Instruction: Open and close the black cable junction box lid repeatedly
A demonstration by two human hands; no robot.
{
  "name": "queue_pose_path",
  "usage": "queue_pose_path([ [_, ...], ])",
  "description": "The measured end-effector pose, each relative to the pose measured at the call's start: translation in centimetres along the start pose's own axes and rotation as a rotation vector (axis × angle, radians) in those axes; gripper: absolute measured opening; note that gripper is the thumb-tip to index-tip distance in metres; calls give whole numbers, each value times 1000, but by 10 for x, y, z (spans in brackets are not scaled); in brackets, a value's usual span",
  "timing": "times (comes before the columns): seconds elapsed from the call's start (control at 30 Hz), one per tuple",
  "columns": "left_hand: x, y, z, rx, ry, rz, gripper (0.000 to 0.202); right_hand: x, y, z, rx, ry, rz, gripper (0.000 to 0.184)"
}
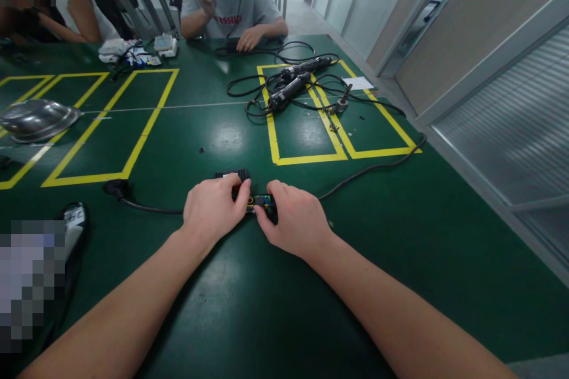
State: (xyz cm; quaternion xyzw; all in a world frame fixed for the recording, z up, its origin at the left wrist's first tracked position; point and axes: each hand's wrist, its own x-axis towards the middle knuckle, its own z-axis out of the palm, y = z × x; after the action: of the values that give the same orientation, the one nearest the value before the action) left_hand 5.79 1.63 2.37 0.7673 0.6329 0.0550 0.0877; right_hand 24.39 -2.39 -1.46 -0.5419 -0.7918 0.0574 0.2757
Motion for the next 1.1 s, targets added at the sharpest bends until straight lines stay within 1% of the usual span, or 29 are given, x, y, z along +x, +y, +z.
queue_pose_path([
  [0.13, 0, -2, -1, 22, 24, 6, 47, 0, 1, -3, 69, 27, -23, 9],
  [0.27, -1, -3, -1, 75, 16, 11, 43, 1, 7, -3, 99, 26, 5, 22],
  [0.37, -2, -4, -2, 113, -2, 37, 45, 2, 10, -2, 70, 11, 54, 24],
  [0.5, 1, -8, -2, 167, -2, 68, 48, 4, 11, -2, -16, -1, 71, 25],
  [0.57, 2, -9, -2, 191, -19, 134, 47, 5, 11, -2, -46, 0, 70, 26],
  [0.67, 5, -13, -1, 192, -67, 301, 40, 5, 12, -1, -63, 1, 72, 24],
  [0.73, 7, -16, 0, 174, -73, 375, 37, 6, 12, -1, -62, -7, 77, 23],
  [0.83, 8, -20, 3, 136, -1, 411, 33, 6, 12, -1, -60, -18, 90, 21],
  [1.0, 8, -27, 11, -13, 265, 499, 25, 7, 13, 1, -72, -5, 87, 20],
  [1.07, 10, -30, 14, -85, 345, 473, 22, 7, 14, 2, -70, 11, 81, 20],
  [1.1, 11, -31, 16, -121, 364, 440, 22, 7, 14, 2, -66, 19, 78, 20],
])
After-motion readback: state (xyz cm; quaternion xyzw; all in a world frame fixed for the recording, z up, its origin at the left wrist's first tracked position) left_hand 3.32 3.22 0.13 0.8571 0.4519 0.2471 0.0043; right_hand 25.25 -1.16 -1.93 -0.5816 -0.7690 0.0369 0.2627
